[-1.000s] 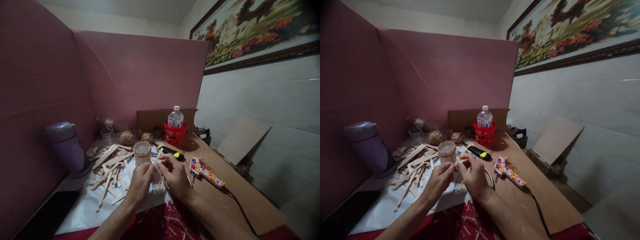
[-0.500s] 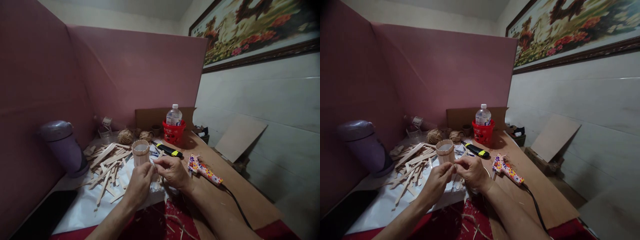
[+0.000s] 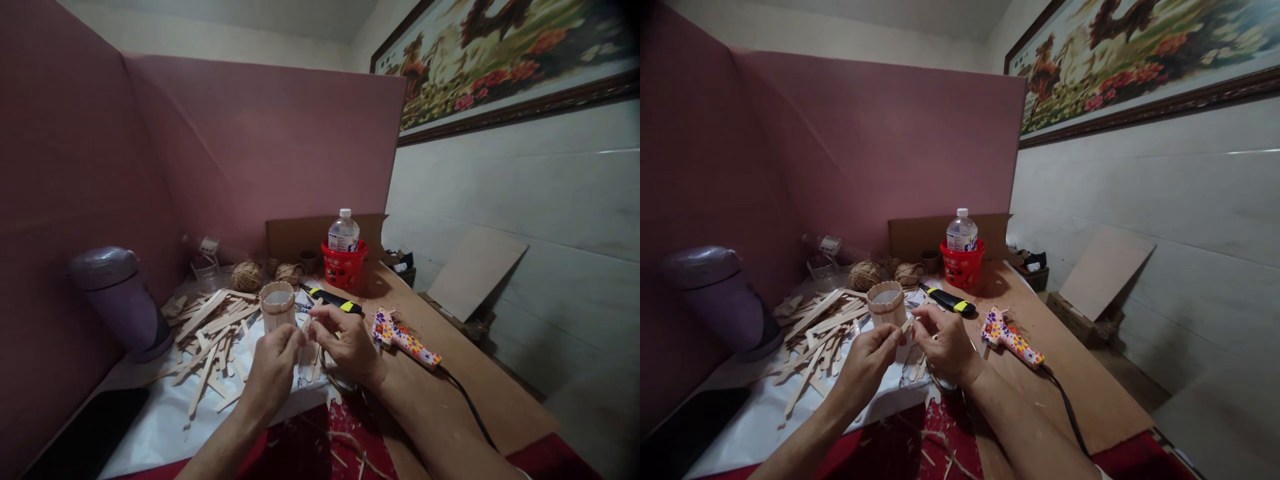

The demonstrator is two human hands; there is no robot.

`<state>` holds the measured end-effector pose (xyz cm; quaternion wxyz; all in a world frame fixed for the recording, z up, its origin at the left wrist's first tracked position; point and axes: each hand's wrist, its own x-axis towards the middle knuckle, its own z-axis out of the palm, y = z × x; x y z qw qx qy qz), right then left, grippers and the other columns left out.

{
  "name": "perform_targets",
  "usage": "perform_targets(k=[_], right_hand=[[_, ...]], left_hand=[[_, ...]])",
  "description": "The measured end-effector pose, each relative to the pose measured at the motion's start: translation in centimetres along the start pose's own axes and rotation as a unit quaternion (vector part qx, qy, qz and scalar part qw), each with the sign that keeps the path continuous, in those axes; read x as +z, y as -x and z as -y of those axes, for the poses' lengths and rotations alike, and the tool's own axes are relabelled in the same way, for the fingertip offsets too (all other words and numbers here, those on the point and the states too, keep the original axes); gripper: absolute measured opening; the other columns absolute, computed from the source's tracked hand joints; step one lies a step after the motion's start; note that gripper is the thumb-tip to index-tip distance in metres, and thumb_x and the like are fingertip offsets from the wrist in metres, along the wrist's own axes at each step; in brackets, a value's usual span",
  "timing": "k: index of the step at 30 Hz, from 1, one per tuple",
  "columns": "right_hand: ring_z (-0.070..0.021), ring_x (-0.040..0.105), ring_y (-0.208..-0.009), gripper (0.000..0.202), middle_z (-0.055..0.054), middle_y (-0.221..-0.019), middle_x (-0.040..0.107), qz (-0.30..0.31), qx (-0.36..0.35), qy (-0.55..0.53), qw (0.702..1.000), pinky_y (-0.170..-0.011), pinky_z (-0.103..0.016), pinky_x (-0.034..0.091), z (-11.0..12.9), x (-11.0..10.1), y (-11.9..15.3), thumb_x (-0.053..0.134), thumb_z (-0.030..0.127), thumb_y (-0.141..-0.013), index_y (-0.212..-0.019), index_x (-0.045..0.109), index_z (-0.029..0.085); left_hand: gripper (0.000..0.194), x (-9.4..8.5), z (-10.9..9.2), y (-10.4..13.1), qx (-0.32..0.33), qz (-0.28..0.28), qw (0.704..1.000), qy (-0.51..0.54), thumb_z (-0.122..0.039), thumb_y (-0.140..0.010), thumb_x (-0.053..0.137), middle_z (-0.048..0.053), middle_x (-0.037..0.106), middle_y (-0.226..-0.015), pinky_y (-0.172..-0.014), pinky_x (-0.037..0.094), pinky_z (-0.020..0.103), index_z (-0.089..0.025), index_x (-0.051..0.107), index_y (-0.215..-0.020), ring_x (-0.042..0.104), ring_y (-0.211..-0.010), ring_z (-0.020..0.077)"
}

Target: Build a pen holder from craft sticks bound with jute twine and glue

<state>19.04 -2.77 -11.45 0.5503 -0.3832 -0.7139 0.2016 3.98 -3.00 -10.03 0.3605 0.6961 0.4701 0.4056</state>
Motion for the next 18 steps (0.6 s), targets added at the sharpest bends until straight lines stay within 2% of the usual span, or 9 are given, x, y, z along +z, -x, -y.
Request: perform_targets(k=[4, 10, 15, 18], right_hand=[[-0.0134, 0.062, -0.066, 0.009, -0.003, -0.075, 0.067, 0.002, -0.051, 0.078, 0.996, -0.064, -0.024, 0.048, 0.3, 0.13, 0.38, 0.055, 0.018, -0.084, -0.084, 0.064, 0.017], [-0.0156, 0.061, -0.07, 0.012, -0.004, -0.075, 0.067, 0.017, -0.106, 0.171, 0.979, -0.067, -0.026, 0.044, -0.07, 0.3, 0.72, 0.05, 0.015, -0.087, -0.084, 0.062, 0.017], [-0.017, 0.058, -0.069, 0.018, -0.005, -0.074, 0.062, 0.047, -0.158, 0.27, 0.949, -0.064, -0.028, 0.043, 0.14, 0.18, 0.79, 0.04, 0.018, -0.092, -0.086, 0.057, 0.016], [-0.018, 0.055, -0.067, 0.022, -0.006, -0.073, 0.058, 0.044, -0.177, 0.317, 0.931, -0.06, -0.029, 0.043, 0.32, 0.41, 0.82, 0.034, 0.018, -0.093, -0.084, 0.053, 0.016]], left_hand=[[0.032, -0.01, 0.1, -0.01, 0.015, -0.013, 0.999, -0.032, -0.041, -0.084, 0.044, -0.004, 0.042, -0.052, -0.052, 0.027, 0.026, -0.018, 0.054, -0.064, 0.037, -0.053, 0.0133], [0.031, 0.34, 0.34, 0.25, 0.043, -0.019, 0.996, -0.08, -0.036, -0.086, 0.044, -0.002, 0.045, -0.055, -0.055, 0.025, 0.028, -0.019, 0.049, -0.061, 0.039, -0.055, 0.0143], [0.031, 0.34, 0.42, 0.44, 0.053, -0.015, 0.995, -0.083, -0.036, -0.087, 0.042, -0.003, 0.044, -0.053, -0.054, 0.026, 0.027, -0.019, 0.05, -0.062, 0.039, -0.053, 0.0138], [0.033, 0.31, 0.23, 0.46, 0.05, -0.011, 0.996, -0.068, -0.038, -0.087, 0.042, -0.003, 0.043, -0.052, -0.053, 0.026, 0.027, -0.02, 0.05, -0.061, 0.038, -0.051, 0.0133]])
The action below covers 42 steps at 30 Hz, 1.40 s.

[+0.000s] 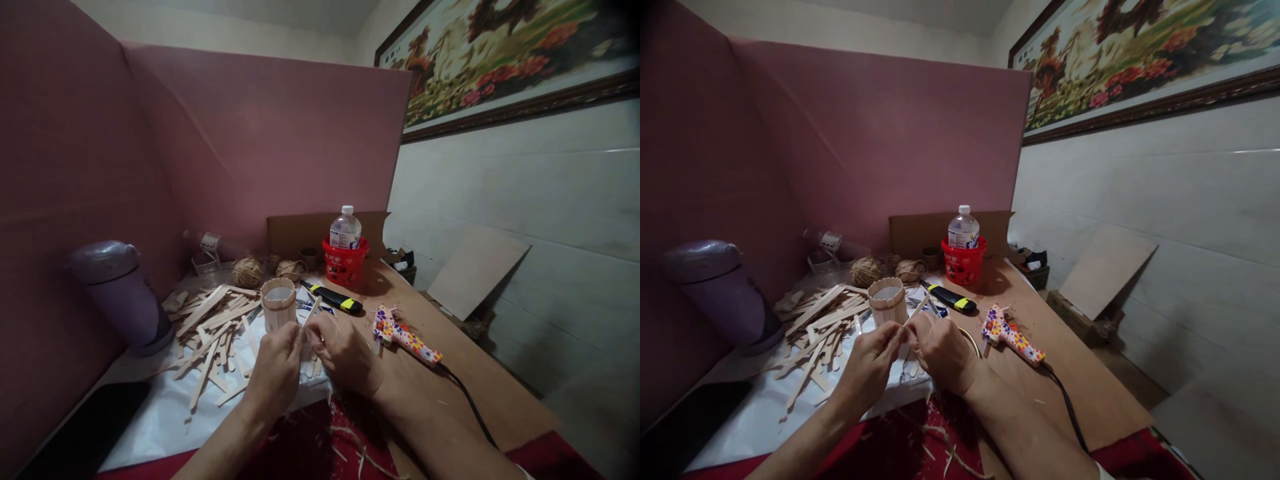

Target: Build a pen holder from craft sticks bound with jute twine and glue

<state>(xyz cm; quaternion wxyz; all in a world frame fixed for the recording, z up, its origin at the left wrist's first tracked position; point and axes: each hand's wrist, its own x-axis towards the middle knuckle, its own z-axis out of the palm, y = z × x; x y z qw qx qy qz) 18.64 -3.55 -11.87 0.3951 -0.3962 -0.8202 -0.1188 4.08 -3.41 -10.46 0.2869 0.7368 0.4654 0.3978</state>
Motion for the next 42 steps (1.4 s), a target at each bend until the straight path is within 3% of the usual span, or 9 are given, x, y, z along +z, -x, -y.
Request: perform_targets(k=[3, 8, 10, 16, 21, 28, 36, 42], right_hand=[[-0.0186, 0.055, -0.067, 0.021, -0.006, -0.075, 0.057, -0.013, 0.019, -0.007, 1.0, -0.06, -0.03, 0.044, 0.1, 0.4, -0.1, 0.031, 0.018, -0.093, -0.086, 0.05, 0.016], [-0.0188, 0.057, -0.066, 0.015, -0.005, -0.074, 0.056, -0.074, 0.127, -0.043, 0.988, -0.06, -0.03, 0.044, -0.8, 0.6, -0.3, 0.033, 0.018, -0.092, -0.087, 0.047, 0.018], [-0.0188, 0.057, -0.068, 0.014, -0.005, -0.075, 0.057, -0.088, 0.14, -0.05, 0.985, -0.062, -0.029, 0.044, -1.0, 0.4, -0.4, 0.034, 0.017, -0.093, -0.088, 0.047, 0.018], [-0.0181, 0.057, -0.076, 0.015, -0.005, -0.08, 0.06, -0.045, 0.074, -0.109, 0.99, -0.069, -0.028, 0.044, 0.1, 0.3, 0.0, 0.04, 0.011, -0.09, -0.09, 0.054, 0.017], [-0.0177, 0.056, -0.075, 0.018, -0.006, -0.08, 0.061, -0.005, 0.039, -0.092, 0.995, -0.068, -0.029, 0.044, -0.3, 0.1, 0.0, 0.039, 0.012, -0.091, -0.088, 0.056, 0.017], [-0.0182, 0.054, -0.073, 0.015, -0.006, -0.078, 0.059, 0.081, -0.037, -0.03, 0.996, -0.066, -0.029, 0.044, -1.2, -1.0, -0.5, 0.042, 0.013, -0.088, -0.083, 0.055, 0.016], [-0.0196, 0.053, -0.07, 0.013, -0.008, -0.076, 0.058, 0.096, -0.033, 0.038, 0.994, -0.063, -0.031, 0.044, -0.6, -0.8, -0.6, 0.042, 0.011, -0.087, -0.081, 0.054, 0.014], [-0.0206, 0.055, -0.068, 0.012, -0.009, -0.077, 0.057, 0.068, 0.022, 0.074, 0.995, -0.058, -0.032, 0.047, 0.2, 0.4, -0.4, 0.041, 0.007, -0.086, -0.084, 0.051, 0.014]], left_hand=[[0.033, 0.0, -0.2, -0.1, -0.013, -0.006, 0.999, 0.029, -0.04, -0.085, 0.044, -0.003, 0.044, -0.051, -0.052, 0.026, 0.026, -0.019, 0.051, -0.06, 0.038, -0.052, 0.0133], [0.033, 0.1, -0.1, -0.2, -0.034, -0.013, 0.998, 0.058, -0.041, -0.084, 0.043, -0.004, 0.042, -0.051, -0.048, 0.025, 0.025, -0.019, 0.053, -0.062, 0.036, -0.05, 0.0127], [0.034, 0.1, 0.0, -0.3, -0.038, -0.013, 0.997, 0.062, -0.042, -0.084, 0.042, -0.004, 0.042, -0.051, -0.048, 0.025, 0.025, -0.018, 0.054, -0.063, 0.035, -0.049, 0.0125], [0.033, 0.2, 0.4, -0.5, -0.034, -0.021, 0.998, 0.051, -0.042, -0.084, 0.043, -0.004, 0.043, -0.053, -0.051, 0.028, 0.025, -0.018, 0.054, -0.065, 0.038, -0.052, 0.0134], [0.034, 0.1, 0.5, -0.3, -0.027, -0.017, 0.999, 0.029, -0.042, -0.085, 0.043, -0.003, 0.043, -0.052, -0.052, 0.027, 0.026, -0.019, 0.054, -0.063, 0.038, -0.053, 0.0138], [0.032, -0.3, 0.6, -0.4, -0.014, 0.029, 0.999, 0.016, -0.04, -0.083, 0.045, -0.005, 0.04, -0.049, -0.05, 0.024, 0.026, -0.019, 0.052, -0.06, 0.035, -0.049, 0.0123], [0.034, -0.1, 0.3, -0.3, -0.02, 0.028, 0.999, 0.012, -0.041, -0.084, 0.044, -0.004, 0.041, -0.05, -0.051, 0.024, 0.026, -0.019, 0.051, -0.06, 0.036, -0.05, 0.0128], [0.033, 0.1, 0.5, -0.5, -0.032, 0.019, 0.999, 0.033, -0.039, -0.084, 0.043, -0.004, 0.04, -0.051, -0.051, 0.026, 0.026, -0.019, 0.049, -0.059, 0.036, -0.052, 0.0125]])
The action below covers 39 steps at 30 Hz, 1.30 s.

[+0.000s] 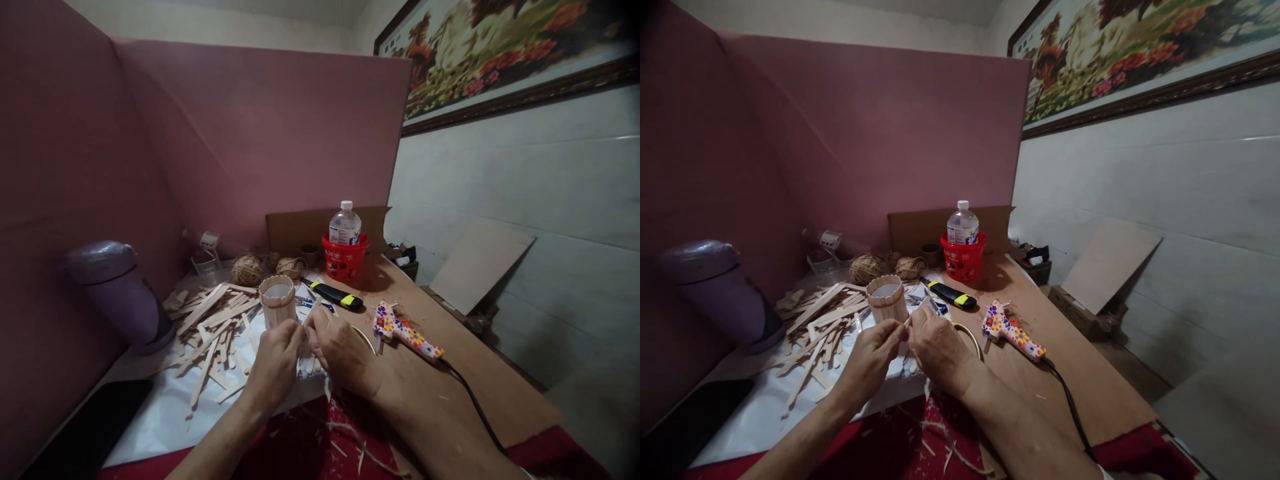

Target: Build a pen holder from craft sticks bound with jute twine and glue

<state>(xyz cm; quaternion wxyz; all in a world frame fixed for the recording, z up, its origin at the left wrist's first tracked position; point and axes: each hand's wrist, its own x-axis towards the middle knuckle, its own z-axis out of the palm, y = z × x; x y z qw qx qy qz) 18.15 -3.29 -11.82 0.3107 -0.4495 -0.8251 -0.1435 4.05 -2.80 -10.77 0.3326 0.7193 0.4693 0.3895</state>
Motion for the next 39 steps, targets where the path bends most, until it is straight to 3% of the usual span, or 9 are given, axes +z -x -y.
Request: perform_targets(k=[8, 14, 22, 27, 29, 31, 34, 36, 39], right_hand=[[-0.0203, 0.058, -0.066, 0.012, -0.007, -0.077, 0.057, -0.051, 0.067, 0.025, 0.996, -0.056, -0.031, 0.049, 0.8, 0.5, 0.0, 0.038, 0.009, -0.089, -0.086, 0.048, 0.016], [-0.0202, 0.059, -0.066, 0.009, -0.006, -0.075, 0.058, -0.088, 0.119, -0.041, 0.988, -0.056, -0.03, 0.047, 1.2, 1.0, 0.0, 0.041, 0.013, -0.089, -0.084, 0.048, 0.018], [-0.0206, 0.058, -0.064, 0.011, -0.008, -0.072, 0.057, -0.205, 0.248, -0.089, 0.943, -0.056, -0.031, 0.044, -2.6, 1.0, -0.7, 0.035, 0.014, -0.089, -0.085, 0.044, 0.018], [-0.014, 0.058, -0.067, 0.009, -0.003, -0.077, 0.058, -0.184, 0.175, -0.27, 0.929, -0.062, -0.025, 0.047, -1.1, -0.4, -0.6, 0.039, 0.017, -0.088, -0.092, 0.048, 0.018], [-0.0125, 0.055, -0.064, 0.01, -0.001, -0.072, 0.055, -0.134, 0.131, -0.405, 0.895, -0.06, -0.024, 0.046, -0.1, -1.5, -0.3, 0.042, 0.018, -0.084, -0.083, 0.052, 0.018], [-0.0102, 0.05, -0.053, 0.015, 0.001, -0.061, 0.051, -0.014, 0.124, -0.539, 0.833, -0.051, -0.021, 0.043, 0.5, -2.7, 0.0, 0.043, 0.02, -0.08, -0.071, 0.055, 0.017], [-0.0071, 0.047, -0.04, 0.014, 0.004, -0.051, 0.052, 0.339, 0.142, -0.636, 0.678, -0.04, -0.017, 0.04, 0.6, -4.1, 0.1, 0.052, 0.024, -0.078, -0.072, 0.061, 0.014], [-0.0068, 0.052, -0.042, 0.011, 0.004, -0.055, 0.057, 0.5, 0.135, -0.609, 0.601, -0.038, -0.014, 0.042, 0.5, -4.5, 0.0, 0.06, 0.023, -0.075, -0.08, 0.064, 0.014], [-0.0068, 0.057, -0.049, 0.01, 0.003, -0.066, 0.06, 0.548, 0.125, -0.604, 0.565, -0.037, -0.011, 0.043, 0.7, -4.4, -0.1, 0.056, 0.019, -0.076, -0.084, 0.061, 0.015]], left_hand=[[0.032, 0.3, -0.1, -0.2, -0.008, -0.018, 0.999, 0.036, -0.04, -0.083, 0.043, -0.005, 0.038, -0.053, -0.05, 0.025, 0.025, -0.019, 0.048, -0.06, 0.033, -0.053, 0.0119], [0.032, 0.4, -0.6, -0.4, -0.002, -0.033, 0.999, 0.043, -0.039, -0.082, 0.044, -0.004, 0.039, -0.054, -0.051, 0.026, 0.025, -0.018, 0.047, -0.058, 0.034, -0.054, 0.0117], [0.031, 0.5, -0.6, 0.2, -0.022, -0.033, 0.996, 0.084, -0.041, -0.082, 0.045, -0.007, 0.034, -0.048, -0.043, 0.02, 0.023, -0.017, 0.054, -0.064, 0.028, -0.044, 0.0092], [0.03, 0.3, -0.6, 0.1, -0.025, -0.044, 0.99, 0.13, -0.041, -0.081, 0.046, -0.008, 0.034, -0.046, -0.039, 0.019, 0.022, -0.016, 0.054, -0.067, 0.027, -0.04, 0.0081], [0.03, 0.0, -0.6, 0.1, -0.023, -0.055, 0.987, 0.146, -0.042, -0.081, 0.047, -0.008, 0.034, -0.045, -0.038, 0.019, 0.021, -0.017, 0.055, -0.067, 0.026, -0.039, 0.0079], [0.029, -0.4, -0.7, 0.0, -0.022, -0.069, 0.984, 0.162, -0.042, -0.081, 0.048, -0.008, 0.034, -0.045, -0.037, 0.019, 0.021, -0.017, 0.055, -0.067, 0.025, -0.039, 0.0077], [0.029, -0.9, -0.7, -0.1, -0.019, -0.086, 0.979, 0.183, -0.041, -0.08, 0.05, -0.008, 0.032, -0.044, -0.037, 0.017, 0.021, -0.016, 0.056, -0.067, 0.022, -0.039, 0.0074], [0.028, -1.1, -0.8, -0.1, -0.018, -0.09, 0.977, 0.195, -0.041, -0.079, 0.051, -0.009, 0.031, -0.045, -0.037, 0.016, 0.021, -0.016, 0.056, -0.067, 0.021, -0.039, 0.0071], [0.028, -1.2, -0.7, -0.2, -0.014, -0.095, 0.974, 0.206, -0.042, -0.079, 0.052, -0.009, 0.031, -0.046, -0.036, 0.015, 0.02, -0.016, 0.055, -0.067, 0.022, -0.04, 0.0069]])
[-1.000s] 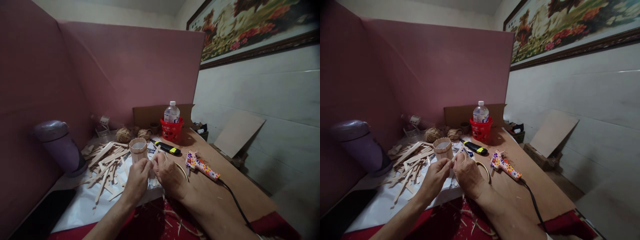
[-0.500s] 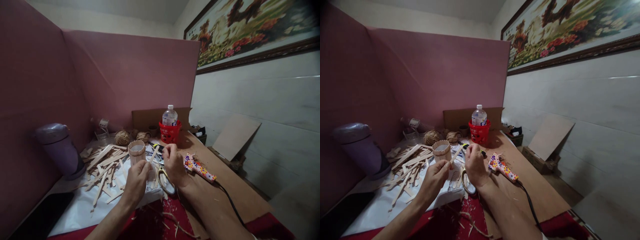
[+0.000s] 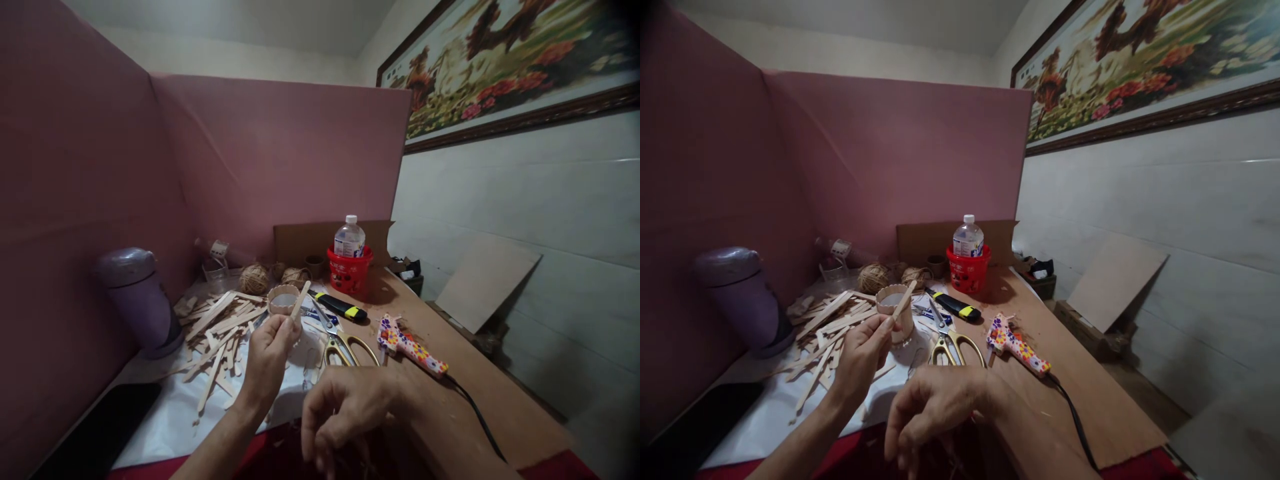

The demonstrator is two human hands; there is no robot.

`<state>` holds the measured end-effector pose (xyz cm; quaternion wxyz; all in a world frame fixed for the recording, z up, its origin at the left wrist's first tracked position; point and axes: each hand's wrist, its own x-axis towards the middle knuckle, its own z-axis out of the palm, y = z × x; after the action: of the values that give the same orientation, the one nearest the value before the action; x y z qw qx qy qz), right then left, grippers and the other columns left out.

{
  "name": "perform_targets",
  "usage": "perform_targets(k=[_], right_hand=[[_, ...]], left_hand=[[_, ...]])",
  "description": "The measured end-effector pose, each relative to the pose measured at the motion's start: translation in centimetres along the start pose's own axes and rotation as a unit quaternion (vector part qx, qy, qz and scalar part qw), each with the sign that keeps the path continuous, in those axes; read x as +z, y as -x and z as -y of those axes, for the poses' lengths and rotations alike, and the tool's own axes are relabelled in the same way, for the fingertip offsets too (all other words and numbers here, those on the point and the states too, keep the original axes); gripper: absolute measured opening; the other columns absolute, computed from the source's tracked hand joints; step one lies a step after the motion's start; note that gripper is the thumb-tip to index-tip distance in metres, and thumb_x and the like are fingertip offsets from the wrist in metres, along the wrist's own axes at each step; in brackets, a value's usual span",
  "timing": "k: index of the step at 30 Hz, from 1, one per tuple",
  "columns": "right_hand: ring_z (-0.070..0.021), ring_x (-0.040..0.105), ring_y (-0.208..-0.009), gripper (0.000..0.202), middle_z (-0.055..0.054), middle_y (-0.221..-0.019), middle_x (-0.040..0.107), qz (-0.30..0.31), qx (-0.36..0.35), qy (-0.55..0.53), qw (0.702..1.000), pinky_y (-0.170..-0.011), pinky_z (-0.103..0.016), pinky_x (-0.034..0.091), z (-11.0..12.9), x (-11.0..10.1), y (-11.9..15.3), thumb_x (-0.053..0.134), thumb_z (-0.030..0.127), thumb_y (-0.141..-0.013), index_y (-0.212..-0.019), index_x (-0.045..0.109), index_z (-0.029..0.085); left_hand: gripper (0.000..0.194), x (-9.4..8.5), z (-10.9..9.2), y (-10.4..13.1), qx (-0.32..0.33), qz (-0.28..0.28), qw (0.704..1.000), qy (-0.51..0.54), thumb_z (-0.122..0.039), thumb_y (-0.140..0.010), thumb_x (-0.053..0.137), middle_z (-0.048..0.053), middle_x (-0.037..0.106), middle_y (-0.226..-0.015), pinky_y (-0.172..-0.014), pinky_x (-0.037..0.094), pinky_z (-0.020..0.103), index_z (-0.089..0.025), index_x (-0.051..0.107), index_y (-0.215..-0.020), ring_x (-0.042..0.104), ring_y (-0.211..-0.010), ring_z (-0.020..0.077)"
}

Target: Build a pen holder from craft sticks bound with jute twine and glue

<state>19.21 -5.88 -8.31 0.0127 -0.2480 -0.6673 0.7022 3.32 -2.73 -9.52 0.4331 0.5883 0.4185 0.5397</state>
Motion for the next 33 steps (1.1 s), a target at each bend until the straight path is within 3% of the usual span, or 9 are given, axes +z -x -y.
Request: perform_targets(k=[7, 13, 15, 17, 20, 21, 23, 27, 33], right_hand=[[-0.004, 0.05, -0.046, 0.002, 0.006, -0.063, 0.054, 0.037, 0.033, 0.075, 0.996, -0.038, -0.009, 0.044, -1.8, 0.0, -1.8, 0.058, 0.017, -0.08, -0.079, 0.057, 0.016], [-0.0031, 0.053, -0.047, 0.022, 0.007, -0.067, 0.057, 0.081, -0.002, 0.039, 0.996, -0.042, -0.009, 0.046, -2.4, 0.1, -1.9, 0.073, 0.026, -0.07, -0.087, 0.064, 0.016], [-0.0045, 0.054, -0.043, 0.026, 0.004, -0.067, 0.061, -0.019, -0.044, -0.016, 0.999, -0.038, -0.011, 0.045, -1.8, 0.0, -1.7, 0.069, 0.034, -0.075, -0.091, 0.065, 0.015], [-0.0055, 0.051, -0.035, 0.03, 0.004, -0.058, 0.059, -0.212, -0.137, -0.077, 0.964, -0.03, -0.013, 0.04, -1.3, -0.4, -1.8, 0.066, 0.044, -0.077, -0.083, 0.062, 0.015], [-0.0041, 0.043, -0.032, 0.035, 0.008, -0.055, 0.054, -0.491, -0.312, -0.159, 0.797, -0.026, -0.013, 0.037, -1.0, -1.7, -2.1, 0.067, 0.051, -0.075, -0.08, 0.055, 0.018], [-0.0034, 0.042, -0.033, 0.035, 0.008, -0.056, 0.053, -0.532, -0.347, -0.175, 0.752, -0.027, -0.012, 0.036, -1.1, -2.1, -2.1, 0.068, 0.049, -0.074, -0.082, 0.055, 0.018], [-0.0023, 0.04, -0.035, 0.032, 0.007, -0.057, 0.053, -0.561, -0.375, -0.184, 0.715, -0.027, -0.011, 0.034, -1.1, -2.8, -1.9, 0.071, 0.044, -0.073, -0.079, 0.056, 0.016], [-0.0026, 0.044, -0.035, 0.028, 0.004, -0.057, 0.057, -0.543, -0.348, -0.168, 0.746, -0.028, -0.011, 0.035, -1.0, -3.0, -1.4, 0.071, 0.038, -0.075, -0.072, 0.057, 0.014], [-0.005, 0.05, -0.037, 0.028, 0.003, -0.057, 0.06, -0.468, -0.318, -0.139, 0.813, -0.031, -0.014, 0.041, -1.0, -2.3, -2.0, 0.068, 0.038, -0.076, -0.072, 0.056, 0.013]], left_hand=[[0.029, 0.0, 0.2, -0.1, 0.016, -0.006, 1.0, 0.001, -0.042, -0.08, 0.052, -0.009, 0.029, -0.046, -0.037, 0.013, 0.022, -0.016, 0.055, -0.068, 0.02, -0.04, 0.0073], [0.028, 0.1, 0.1, 0.3, 0.036, -0.014, 0.999, -0.024, -0.04, -0.082, 0.051, -0.008, 0.034, -0.049, -0.041, 0.018, 0.023, -0.017, 0.057, -0.069, 0.024, -0.044, 0.0086], [0.027, 0.1, 0.1, 0.5, 0.063, -0.017, 0.996, -0.06, -0.039, -0.084, 0.05, -0.006, 0.039, -0.052, -0.045, 0.023, 0.023, -0.017, 0.057, -0.069, 0.03, -0.048, 0.0096], [0.028, 0.2, 0.1, 0.8, 0.096, 0.0, 0.99, -0.102, -0.037, -0.086, 0.048, -0.005, 0.044, -0.055, -0.049, 0.028, 0.024, -0.017, 0.057, -0.069, 0.036, -0.052, 0.0108], [0.028, 0.4, 0.4, 1.3, 0.12, 0.042, 0.982, -0.142, -0.037, -0.089, 0.045, -0.004, 0.046, -0.057, -0.053, 0.03, 0.024, -0.018, 0.057, -0.072, 0.04, -0.054, 0.0117], [0.028, 0.5, 0.6, 1.4, 0.124, 0.052, 0.979, -0.153, -0.036, -0.089, 0.045, -0.004, 0.046, -0.056, -0.053, 0.029, 0.025, -0.018, 0.057, -0.072, 0.04, -0.054, 0.0116], [0.029, 0.6, 0.7, 1.5, 0.129, 0.068, 0.974, -0.172, -0.036, -0.089, 0.045, -0.004, 0.044, -0.055, -0.053, 0.028, 0.025, -0.018, 0.055, -0.069, 0.04, -0.053, 0.0113], [0.037, 0.8, 0.7, 1.4, 0.076, 0.109, 0.98, -0.15, -0.041, -0.09, 0.041, -0.004, 0.043, -0.051, -0.051, 0.029, 0.024, -0.018, 0.051, -0.064, 0.041, -0.05, 0.0107], [0.037, 0.9, 0.7, 0.8, -0.001, 0.151, 0.985, -0.079, -0.05, -0.088, 0.04, -0.005, 0.046, -0.048, -0.043, 0.028, 0.022, -0.018, 0.055, -0.08, 0.039, -0.042, 0.0101]])
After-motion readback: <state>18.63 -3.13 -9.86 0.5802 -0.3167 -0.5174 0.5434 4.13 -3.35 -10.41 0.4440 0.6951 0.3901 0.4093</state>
